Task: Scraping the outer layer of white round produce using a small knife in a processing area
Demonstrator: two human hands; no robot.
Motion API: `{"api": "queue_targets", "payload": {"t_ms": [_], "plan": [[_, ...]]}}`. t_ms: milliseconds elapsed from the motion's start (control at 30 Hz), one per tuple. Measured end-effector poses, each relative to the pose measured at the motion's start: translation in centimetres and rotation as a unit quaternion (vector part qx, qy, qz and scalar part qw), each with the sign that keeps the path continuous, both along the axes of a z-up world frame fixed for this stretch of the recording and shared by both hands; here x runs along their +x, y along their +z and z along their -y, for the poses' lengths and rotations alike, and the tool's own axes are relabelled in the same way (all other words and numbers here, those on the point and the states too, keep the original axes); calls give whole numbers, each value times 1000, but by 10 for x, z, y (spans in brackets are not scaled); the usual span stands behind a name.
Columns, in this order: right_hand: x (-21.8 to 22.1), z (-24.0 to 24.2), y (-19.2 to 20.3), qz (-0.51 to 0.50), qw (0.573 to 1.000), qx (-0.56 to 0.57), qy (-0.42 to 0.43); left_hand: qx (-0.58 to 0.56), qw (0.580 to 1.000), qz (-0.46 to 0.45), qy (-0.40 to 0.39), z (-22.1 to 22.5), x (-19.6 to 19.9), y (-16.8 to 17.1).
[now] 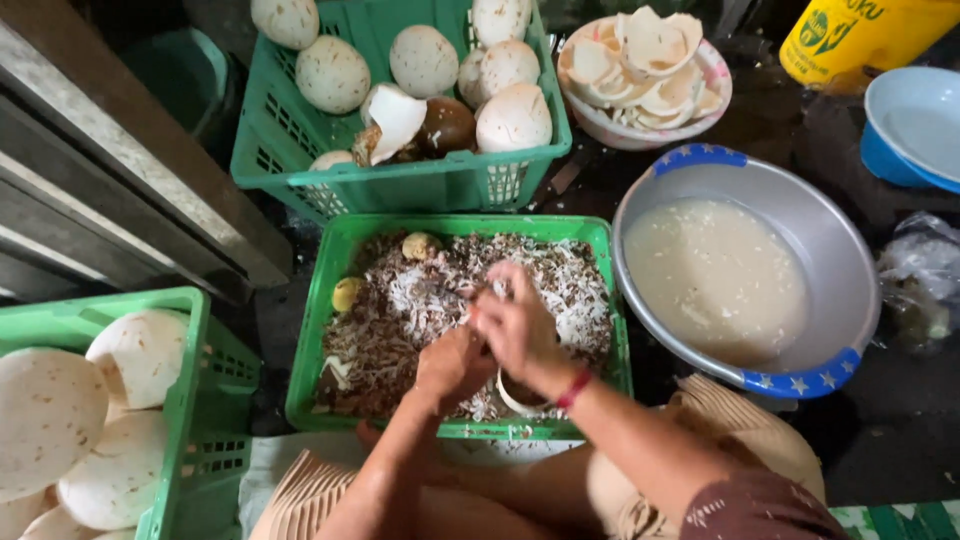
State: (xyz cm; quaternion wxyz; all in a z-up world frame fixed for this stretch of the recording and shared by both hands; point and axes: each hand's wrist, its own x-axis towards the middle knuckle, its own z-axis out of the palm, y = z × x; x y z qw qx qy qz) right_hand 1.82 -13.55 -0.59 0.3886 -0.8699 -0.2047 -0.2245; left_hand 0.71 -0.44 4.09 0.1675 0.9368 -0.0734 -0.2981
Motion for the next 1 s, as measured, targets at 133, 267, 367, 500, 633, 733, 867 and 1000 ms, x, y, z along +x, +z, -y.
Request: {"api": "queue_targets", "payload": {"t_ms": [133, 267, 367, 500, 633, 733, 867, 1000], "plan": [[0, 0, 6, -77, 993, 81, -35, -49, 998, 17, 28, 2, 1, 5], [-3, -9, -1, -36, 999, 34, 0, -100, 993, 24, 66, 6, 0, -8], [16, 9, -1, -59, 992, 96, -52, -165, 983, -1, 84, 0, -2, -11], [-16, -13, 20, -26, 998, 51, 5, -188, 977, 11, 101, 0, 1, -31], [8, 2, 4, -61, 993, 83, -54, -228, 967, 28, 111, 2, 2, -34], [-15, -3, 30, -24, 998, 55, -11, -235, 967, 27, 90, 2, 4, -12], [18, 6, -12, -143, 978, 150, -21, -227, 968, 25, 107, 2, 0, -44], [-6, -2, 24, -60, 992, 108, -6, -180, 979, 24, 89, 2, 12, -42]]}}
